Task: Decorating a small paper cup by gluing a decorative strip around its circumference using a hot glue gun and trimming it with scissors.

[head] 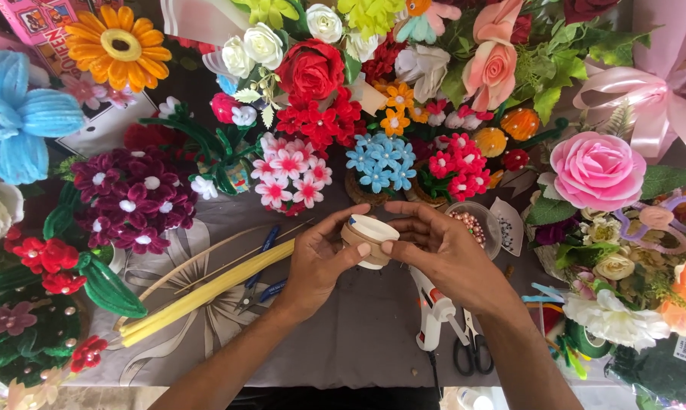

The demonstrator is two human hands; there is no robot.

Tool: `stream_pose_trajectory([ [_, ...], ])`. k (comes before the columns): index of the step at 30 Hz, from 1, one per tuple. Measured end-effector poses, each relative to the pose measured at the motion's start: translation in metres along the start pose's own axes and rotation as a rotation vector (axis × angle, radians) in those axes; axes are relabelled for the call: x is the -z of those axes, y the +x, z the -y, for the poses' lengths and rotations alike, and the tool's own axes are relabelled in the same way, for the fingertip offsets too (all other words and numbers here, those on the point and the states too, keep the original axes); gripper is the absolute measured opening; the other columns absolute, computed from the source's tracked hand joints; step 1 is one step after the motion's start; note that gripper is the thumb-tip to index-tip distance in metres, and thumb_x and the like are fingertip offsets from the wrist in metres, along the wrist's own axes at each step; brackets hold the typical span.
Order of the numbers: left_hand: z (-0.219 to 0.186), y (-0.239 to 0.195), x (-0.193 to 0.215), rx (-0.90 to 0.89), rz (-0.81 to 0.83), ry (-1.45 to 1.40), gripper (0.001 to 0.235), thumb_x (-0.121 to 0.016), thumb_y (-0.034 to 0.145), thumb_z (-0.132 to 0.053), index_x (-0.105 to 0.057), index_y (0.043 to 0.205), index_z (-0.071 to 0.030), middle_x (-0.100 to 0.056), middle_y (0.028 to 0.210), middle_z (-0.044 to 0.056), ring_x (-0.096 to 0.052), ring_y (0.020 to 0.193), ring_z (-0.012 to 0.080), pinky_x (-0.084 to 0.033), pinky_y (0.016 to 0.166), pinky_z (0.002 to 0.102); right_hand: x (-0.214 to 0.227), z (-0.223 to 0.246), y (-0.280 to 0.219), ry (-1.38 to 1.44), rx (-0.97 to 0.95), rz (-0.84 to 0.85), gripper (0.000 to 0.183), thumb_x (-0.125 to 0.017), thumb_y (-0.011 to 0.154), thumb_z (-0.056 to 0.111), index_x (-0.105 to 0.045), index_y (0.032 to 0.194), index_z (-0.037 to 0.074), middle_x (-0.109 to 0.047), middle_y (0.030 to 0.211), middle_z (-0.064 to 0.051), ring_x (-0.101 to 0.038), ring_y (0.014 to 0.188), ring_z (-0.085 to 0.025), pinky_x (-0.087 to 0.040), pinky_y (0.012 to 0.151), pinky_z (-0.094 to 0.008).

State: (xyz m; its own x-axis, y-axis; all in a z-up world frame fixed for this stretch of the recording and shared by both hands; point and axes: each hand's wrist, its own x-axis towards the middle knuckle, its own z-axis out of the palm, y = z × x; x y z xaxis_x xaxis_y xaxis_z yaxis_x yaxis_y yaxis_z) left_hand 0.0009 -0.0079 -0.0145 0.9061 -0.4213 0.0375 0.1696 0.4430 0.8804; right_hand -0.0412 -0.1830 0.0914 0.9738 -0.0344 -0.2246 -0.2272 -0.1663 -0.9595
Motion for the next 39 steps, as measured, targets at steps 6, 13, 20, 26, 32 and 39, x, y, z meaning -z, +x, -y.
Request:
stream_pose_trajectory([
  [6, 0.002, 0.000, -0.001, 0.048, -0.026, -0.001, 0.061, -0.083, 0.080, -0.018, -0.066, 0.135, 0.003, -0.070, 0.118, 0.024, -0.063, 0.108, 0.0215, -0.057, 0.093, 0.035, 0.001, -0.001, 0.002, 0.035, -0.027, -0.024, 0.066, -0.084, 0.078, 0.006, -0.061, 0.138, -0.006, -0.078, 0.105, -0.025, -0.075, 0.093, -0.026, -0.062, 0.085, -0.044],
  [13, 0.000, 0.000, -0.003, 0.055, -0.045, 0.022, 0.058, -0.084, 0.079, -0.015, -0.069, 0.131, 0.004, -0.071, 0.111, 0.021, -0.062, 0.105, 0.0193, -0.059, 0.090, 0.034, 0.007, -0.008, 0.007, 0.075, -0.080, -0.023, 0.068, -0.085, 0.075, 0.002, -0.062, 0.138, -0.006, -0.078, 0.099, -0.025, -0.074, 0.089, -0.023, -0.063, 0.083, -0.040],
  [20, -0.001, 0.001, -0.004, 0.042, -0.046, 0.025, 0.057, -0.084, 0.079, -0.014, -0.069, 0.131, 0.003, -0.073, 0.110, 0.020, -0.063, 0.105, 0.0187, -0.060, 0.088, 0.034, 0.006, 0.000, 0.005, 0.067, -0.106, -0.023, 0.070, -0.087, 0.072, 0.001, -0.063, 0.137, -0.006, -0.079, 0.100, -0.026, -0.072, 0.088, -0.023, -0.064, 0.081, -0.041],
  [26, 0.000, 0.002, -0.004, 0.037, -0.036, 0.029, 0.058, -0.085, 0.078, -0.015, -0.069, 0.131, 0.003, -0.073, 0.109, 0.020, -0.062, 0.102, 0.0171, -0.060, 0.085, 0.033, 0.008, -0.007, 0.010, 0.056, -0.103, -0.019, 0.070, -0.089, 0.070, 0.000, -0.064, 0.136, -0.006, -0.079, 0.100, -0.024, -0.073, 0.088, -0.023, -0.064, 0.082, -0.041],
  [32, -0.004, 0.000, -0.005, 0.049, -0.026, 0.039, 0.062, -0.087, 0.075, -0.013, -0.069, 0.132, 0.003, -0.071, 0.107, 0.018, -0.063, 0.102, 0.0167, -0.060, 0.086, 0.032, 0.009, -0.010, 0.012, 0.061, -0.131, -0.019, 0.072, -0.090, 0.068, -0.002, -0.063, 0.135, -0.007, -0.077, 0.100, -0.023, -0.073, 0.088, -0.023, -0.064, 0.084, -0.040],
  [39, -0.002, 0.002, -0.005, 0.063, -0.016, 0.053, 0.064, -0.089, 0.075, -0.012, -0.068, 0.133, 0.003, -0.068, 0.109, 0.019, -0.062, 0.103, 0.0192, -0.060, 0.088, 0.034, 0.011, -0.007, 0.013, 0.037, -0.128, 0.024, 0.073, -0.089, 0.071, 0.002, -0.061, 0.137, -0.009, -0.075, 0.103, -0.024, -0.073, 0.091, -0.026, -0.064, 0.086, -0.042],
])
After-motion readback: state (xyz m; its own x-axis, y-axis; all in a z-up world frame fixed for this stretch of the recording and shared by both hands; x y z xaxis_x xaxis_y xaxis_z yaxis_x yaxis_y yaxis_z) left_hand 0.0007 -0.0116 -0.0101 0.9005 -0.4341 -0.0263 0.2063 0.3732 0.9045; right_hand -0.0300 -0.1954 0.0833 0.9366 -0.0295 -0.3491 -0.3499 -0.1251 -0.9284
